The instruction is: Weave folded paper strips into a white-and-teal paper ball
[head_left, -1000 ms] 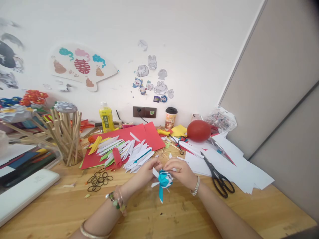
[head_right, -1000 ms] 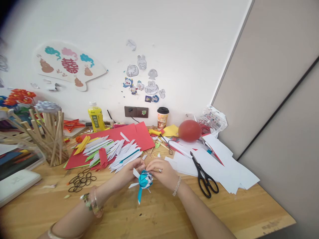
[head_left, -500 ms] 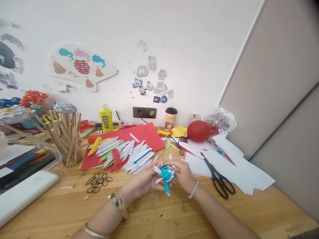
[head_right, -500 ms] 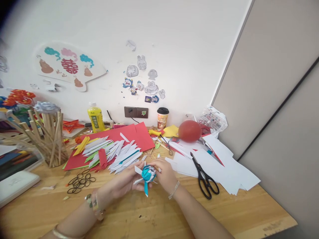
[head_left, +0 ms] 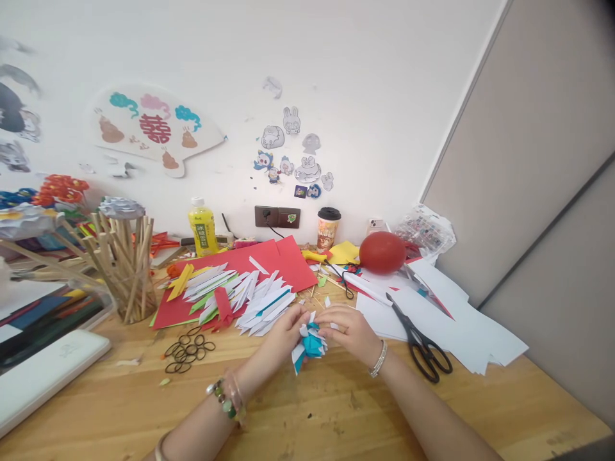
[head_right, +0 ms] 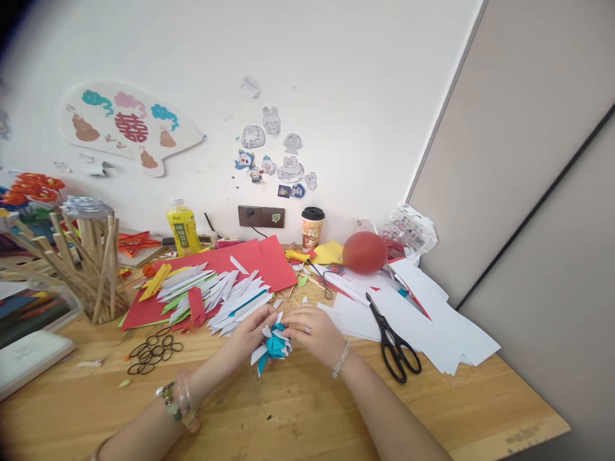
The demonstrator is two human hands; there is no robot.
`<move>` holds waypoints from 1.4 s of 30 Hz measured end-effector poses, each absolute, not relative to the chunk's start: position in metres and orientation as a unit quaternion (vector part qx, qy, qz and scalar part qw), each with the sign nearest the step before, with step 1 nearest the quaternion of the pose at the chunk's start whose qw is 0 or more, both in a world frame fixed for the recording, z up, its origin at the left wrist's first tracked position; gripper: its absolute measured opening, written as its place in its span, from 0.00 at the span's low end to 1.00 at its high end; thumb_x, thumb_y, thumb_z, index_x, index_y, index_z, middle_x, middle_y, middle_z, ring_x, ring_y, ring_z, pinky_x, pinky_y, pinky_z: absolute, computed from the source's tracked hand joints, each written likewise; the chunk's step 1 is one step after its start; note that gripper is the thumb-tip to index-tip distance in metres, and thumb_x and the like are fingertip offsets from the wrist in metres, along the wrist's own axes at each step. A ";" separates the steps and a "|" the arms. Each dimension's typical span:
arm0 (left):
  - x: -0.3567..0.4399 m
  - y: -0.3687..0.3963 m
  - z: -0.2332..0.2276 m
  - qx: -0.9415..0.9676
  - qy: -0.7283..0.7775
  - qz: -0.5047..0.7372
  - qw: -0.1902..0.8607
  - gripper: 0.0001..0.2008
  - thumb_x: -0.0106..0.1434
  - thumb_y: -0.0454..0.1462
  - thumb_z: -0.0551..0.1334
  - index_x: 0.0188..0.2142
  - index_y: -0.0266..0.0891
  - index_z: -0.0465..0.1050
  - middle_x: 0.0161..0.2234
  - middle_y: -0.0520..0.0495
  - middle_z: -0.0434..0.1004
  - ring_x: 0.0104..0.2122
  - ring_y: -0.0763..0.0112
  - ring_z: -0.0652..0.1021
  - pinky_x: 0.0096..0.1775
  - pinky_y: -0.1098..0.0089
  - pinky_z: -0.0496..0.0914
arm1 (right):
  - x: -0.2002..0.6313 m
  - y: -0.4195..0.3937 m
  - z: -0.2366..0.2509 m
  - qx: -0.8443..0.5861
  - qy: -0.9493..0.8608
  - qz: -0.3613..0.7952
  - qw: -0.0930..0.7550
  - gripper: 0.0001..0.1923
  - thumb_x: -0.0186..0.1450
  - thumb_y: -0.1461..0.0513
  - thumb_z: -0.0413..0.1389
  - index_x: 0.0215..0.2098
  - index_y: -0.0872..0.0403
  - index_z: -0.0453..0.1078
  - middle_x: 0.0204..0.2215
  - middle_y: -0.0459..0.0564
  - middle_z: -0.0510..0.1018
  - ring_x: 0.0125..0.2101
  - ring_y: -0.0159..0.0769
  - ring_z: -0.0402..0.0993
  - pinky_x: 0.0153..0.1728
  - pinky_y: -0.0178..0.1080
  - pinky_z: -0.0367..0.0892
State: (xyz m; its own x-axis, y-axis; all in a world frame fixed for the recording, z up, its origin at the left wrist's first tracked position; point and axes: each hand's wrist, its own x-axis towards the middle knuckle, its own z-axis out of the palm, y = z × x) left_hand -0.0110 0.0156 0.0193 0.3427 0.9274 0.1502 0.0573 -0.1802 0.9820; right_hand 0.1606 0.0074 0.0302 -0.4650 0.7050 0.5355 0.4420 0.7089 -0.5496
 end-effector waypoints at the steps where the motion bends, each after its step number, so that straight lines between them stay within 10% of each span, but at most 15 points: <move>1: -0.011 0.016 0.019 0.648 0.385 0.426 0.501 0.17 0.55 0.50 0.55 0.24 0.38 0.60 0.22 0.55 0.59 0.23 0.76 0.62 0.27 0.73 0.61 | 0.160 0.007 0.030 -0.342 -0.844 0.150 0.386 0.09 0.61 0.57 0.53 0.36 0.50 0.73 0.34 0.50 0.78 0.36 0.37 0.72 0.42 0.42 0.63; 15: -0.014 0.016 0.013 0.623 0.371 0.407 0.556 0.15 0.56 0.47 0.57 0.25 0.37 0.59 0.23 0.56 0.58 0.23 0.77 0.61 0.25 0.75 0.60 | 0.159 0.008 0.028 -0.299 -0.900 -0.188 0.257 0.09 0.64 0.66 0.46 0.37 0.57 0.68 0.31 0.52 0.75 0.30 0.37 0.64 0.31 0.39 0.62; 42: -0.017 0.015 0.022 0.639 0.366 0.415 0.534 0.16 0.57 0.48 0.55 0.26 0.38 0.61 0.23 0.56 0.59 0.23 0.77 0.61 0.26 0.75 0.60 | 0.157 0.001 0.031 -0.248 -0.888 -0.262 0.285 0.07 0.63 0.68 0.48 0.34 0.59 0.68 0.25 0.49 0.74 0.25 0.33 0.63 0.26 0.37 0.61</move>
